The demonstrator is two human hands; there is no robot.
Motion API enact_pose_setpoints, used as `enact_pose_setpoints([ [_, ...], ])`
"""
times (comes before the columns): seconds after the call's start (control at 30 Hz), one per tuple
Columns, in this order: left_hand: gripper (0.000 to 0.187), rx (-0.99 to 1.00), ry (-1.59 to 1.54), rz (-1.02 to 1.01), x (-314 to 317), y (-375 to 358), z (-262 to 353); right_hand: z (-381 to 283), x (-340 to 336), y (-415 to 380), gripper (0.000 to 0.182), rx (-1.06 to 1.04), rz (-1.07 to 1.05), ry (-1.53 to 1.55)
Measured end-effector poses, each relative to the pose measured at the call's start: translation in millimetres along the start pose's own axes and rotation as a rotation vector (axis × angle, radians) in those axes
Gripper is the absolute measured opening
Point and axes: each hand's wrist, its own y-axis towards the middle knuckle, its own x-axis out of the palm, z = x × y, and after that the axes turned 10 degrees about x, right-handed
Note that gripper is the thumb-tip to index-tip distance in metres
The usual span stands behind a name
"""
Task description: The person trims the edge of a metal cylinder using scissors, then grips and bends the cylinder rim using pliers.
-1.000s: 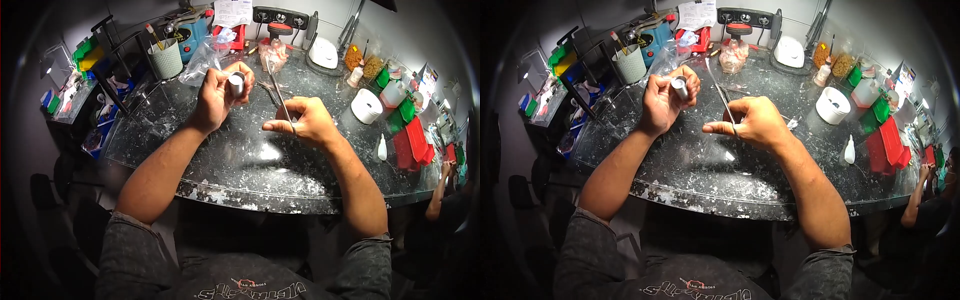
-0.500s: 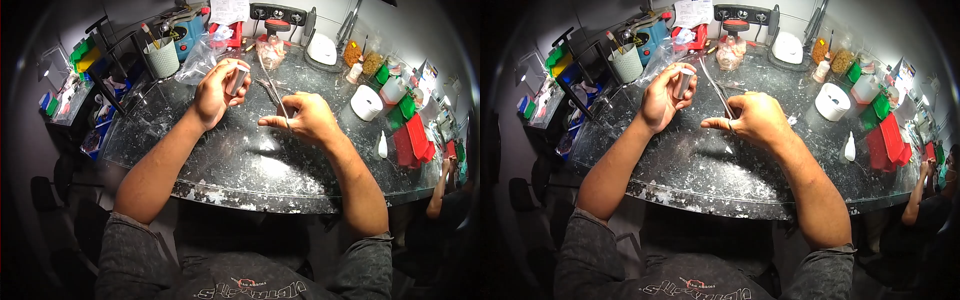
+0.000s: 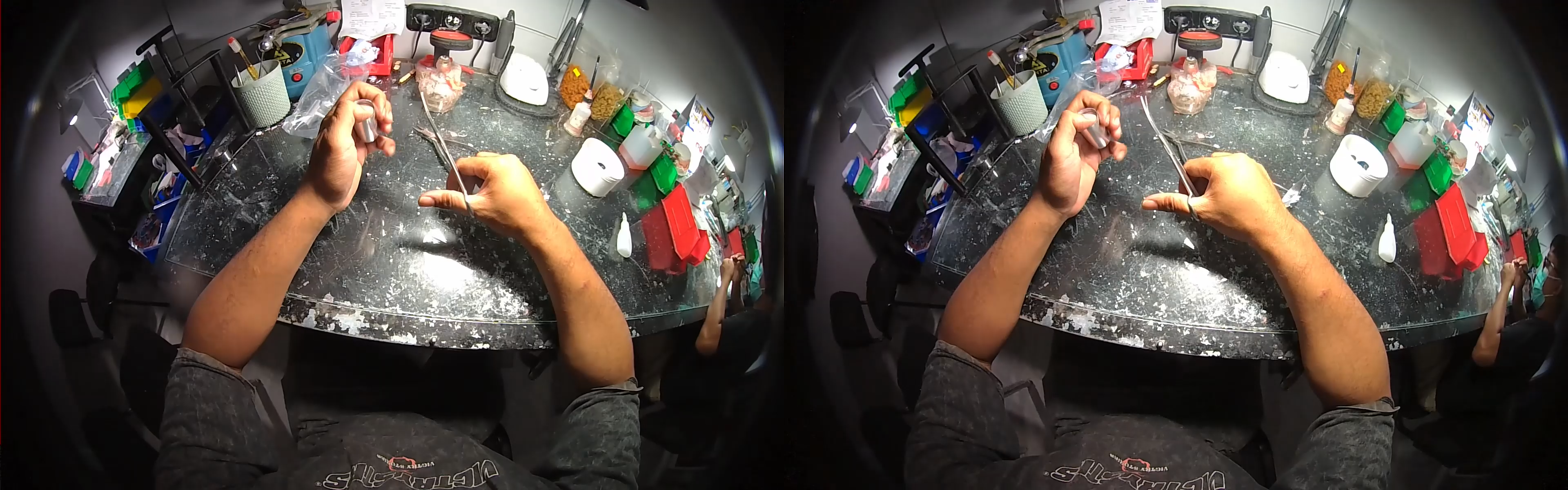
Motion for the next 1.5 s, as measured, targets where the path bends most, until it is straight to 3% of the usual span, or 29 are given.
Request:
enact_pose_setpoints([
  [0.23, 0.021, -0.053, -0.014, -0.166, -12, 2, 1, 1, 1, 0, 0.068, -0.026, 0.006, 0.027],
  [0.33, 0.021, -0.153, -0.040, -0.175, -13, 2, 3, -1, 0, 0, 0.067, -0.014, -0.005, 0.025],
  [0.97, 0.023, -0.255, -0.081, -0.247, -9, 2, 0, 0, 0, 0, 0.066, -0.036, 0.014, 0.012],
  [1.17, 0.029, -0.392, -0.251, -0.177, -3, -5, 7, 3, 2, 1, 0.066, -0.033, 0.035, 0.033],
  [1.3, 0.025, -0.345, -0.255, -0.224, -9, -3, 1, 1, 0, 0, 0.066, -0.030, 0.035, 0.062],
  [1.37, 0.023, -0.274, -0.184, -0.206, -5, -3, 3, -2, -3, 0, 0.068, 0.070, -0.067, 0.064],
  [1.5, 0.027, -0.208, -0.081, -0.214, 1, -4, 5, 2, 0, -1, 0.072, 0.040, -0.028, 0.018],
])
